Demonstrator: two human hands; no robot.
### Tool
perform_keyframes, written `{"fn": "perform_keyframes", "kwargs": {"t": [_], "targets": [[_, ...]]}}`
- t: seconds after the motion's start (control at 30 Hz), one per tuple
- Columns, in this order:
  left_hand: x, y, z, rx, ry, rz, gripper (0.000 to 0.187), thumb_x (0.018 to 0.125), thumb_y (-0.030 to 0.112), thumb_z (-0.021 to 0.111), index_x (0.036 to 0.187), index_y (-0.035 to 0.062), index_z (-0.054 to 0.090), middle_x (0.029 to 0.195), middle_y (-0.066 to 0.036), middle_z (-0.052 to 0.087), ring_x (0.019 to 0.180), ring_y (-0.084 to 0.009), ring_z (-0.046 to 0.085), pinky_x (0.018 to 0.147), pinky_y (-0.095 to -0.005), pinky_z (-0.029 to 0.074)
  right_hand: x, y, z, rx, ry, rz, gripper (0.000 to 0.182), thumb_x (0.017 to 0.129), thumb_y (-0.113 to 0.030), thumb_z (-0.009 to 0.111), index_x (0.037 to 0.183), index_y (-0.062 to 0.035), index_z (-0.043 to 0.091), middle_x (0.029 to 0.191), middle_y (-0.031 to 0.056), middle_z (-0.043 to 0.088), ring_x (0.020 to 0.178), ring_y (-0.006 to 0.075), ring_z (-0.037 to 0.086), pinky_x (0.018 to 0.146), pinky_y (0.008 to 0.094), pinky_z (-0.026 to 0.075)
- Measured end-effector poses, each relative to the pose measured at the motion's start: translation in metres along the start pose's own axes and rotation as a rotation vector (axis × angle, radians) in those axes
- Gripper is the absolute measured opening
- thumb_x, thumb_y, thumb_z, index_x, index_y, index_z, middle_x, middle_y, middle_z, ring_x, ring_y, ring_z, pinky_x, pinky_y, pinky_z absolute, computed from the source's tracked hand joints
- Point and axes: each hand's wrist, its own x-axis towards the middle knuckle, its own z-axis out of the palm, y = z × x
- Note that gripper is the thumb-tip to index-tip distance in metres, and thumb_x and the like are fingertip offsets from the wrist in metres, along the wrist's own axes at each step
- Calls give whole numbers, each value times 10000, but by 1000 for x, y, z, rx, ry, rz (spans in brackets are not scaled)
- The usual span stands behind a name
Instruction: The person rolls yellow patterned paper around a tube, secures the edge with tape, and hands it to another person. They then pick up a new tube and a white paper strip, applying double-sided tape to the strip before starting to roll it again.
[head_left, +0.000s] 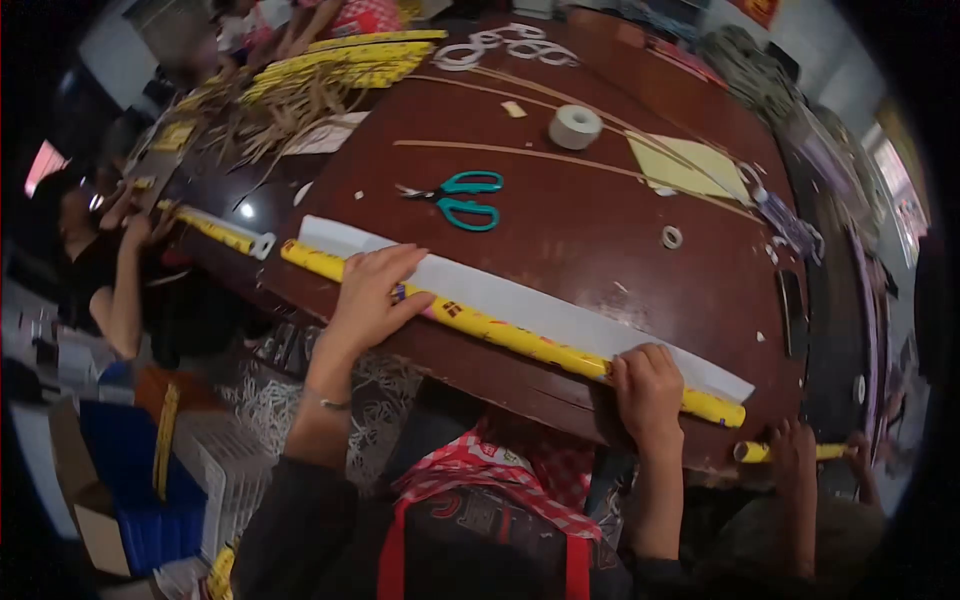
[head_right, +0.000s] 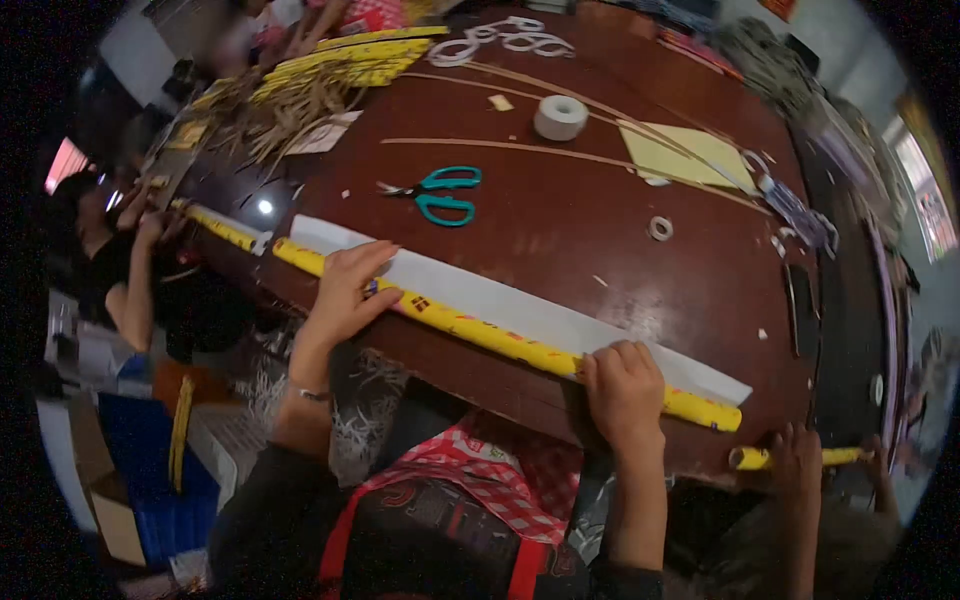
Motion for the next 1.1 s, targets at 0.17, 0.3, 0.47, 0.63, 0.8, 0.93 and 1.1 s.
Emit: {"fn": "perform_keyframes", "kwargs": {"t": [0.17, 0.3, 0.47, 0.63, 0.8, 0.93, 1.1], "targets": [[-4, -1, 7, -54, 29, -63, 495, 809, 371, 751, 1237, 143, 657, 1292, -81, 620, 1198, -267, 555, 1056, -461, 308, 1, 0, 1, 18, -9, -44, 74, 831, -27, 652, 834, -26, 578, 805, 149, 568, 762, 360, 560, 674, 442, 455], [-5, -5, 16, -134, 93, -77, 465, 810, 443, 729, 1151, 129, 692, 1204, -69, 647, 1157, -258, 568, 1050, -486, 285, -2, 3, 0, -15, -59, -41, 53, 885, -46, 609, 857, -11, 580, 829, 164, 568, 779, 377, 555, 678, 450, 450], [-7, -6, 21, -171, 136, -25, 452, 812, 466, 716, 1113, 129, 699, 1155, -46, 654, 1115, -234, 575, 1054, -477, 273, -8, 15, 4, -99, -93, 11, 98, 923, -86, 576, 870, -4, 584, 847, 170, 569, 799, 382, 560, 692, 467, 454], [-4, 0, 11, -159, 52, -68, 452, 828, 458, 717, 1139, 131, 693, 1179, -66, 651, 1143, -258, 566, 1068, -508, 269, -7, 17, 3, -128, -137, 6, 116, 929, -86, 555, 851, -3, 577, 843, 166, 568, 794, 376, 561, 693, 464, 457], [39, 19, -14, -15, -203, -45, 417, 830, 418, 720, 1141, 142, 686, 1203, -50, 609, 1207, -253, 517, 1063, -569, 295, -7, 20, 3, -164, -169, 29, 127, 920, -96, 560, 832, -7, 576, 833, 165, 569, 789, 376, 562, 692, 475, 460], [127, 35, 2, -73, -134, 218, 246, 841, 294, 708, 1035, 143, 723, 1065, -44, 641, 1073, -255, 593, 918, -495, 445, -3, 7, -1, -118, -130, 44, 90, 868, -78, 613, 800, -25, 585, 794, 159, 567, 756, 380, 558, 664, 470, 461], [243, 50, 68, -60, -25, 151, 162, 873, 229, 669, 979, 125, 734, 1073, -81, 653, 1040, -289, 618, 895, -417, 503, 3, -2, -3, -87, -101, 24, 99, 807, -56, 674, 770, -39, 583, 751, 131, 557, 713, 349, 555, 624, 447, 460]]}}
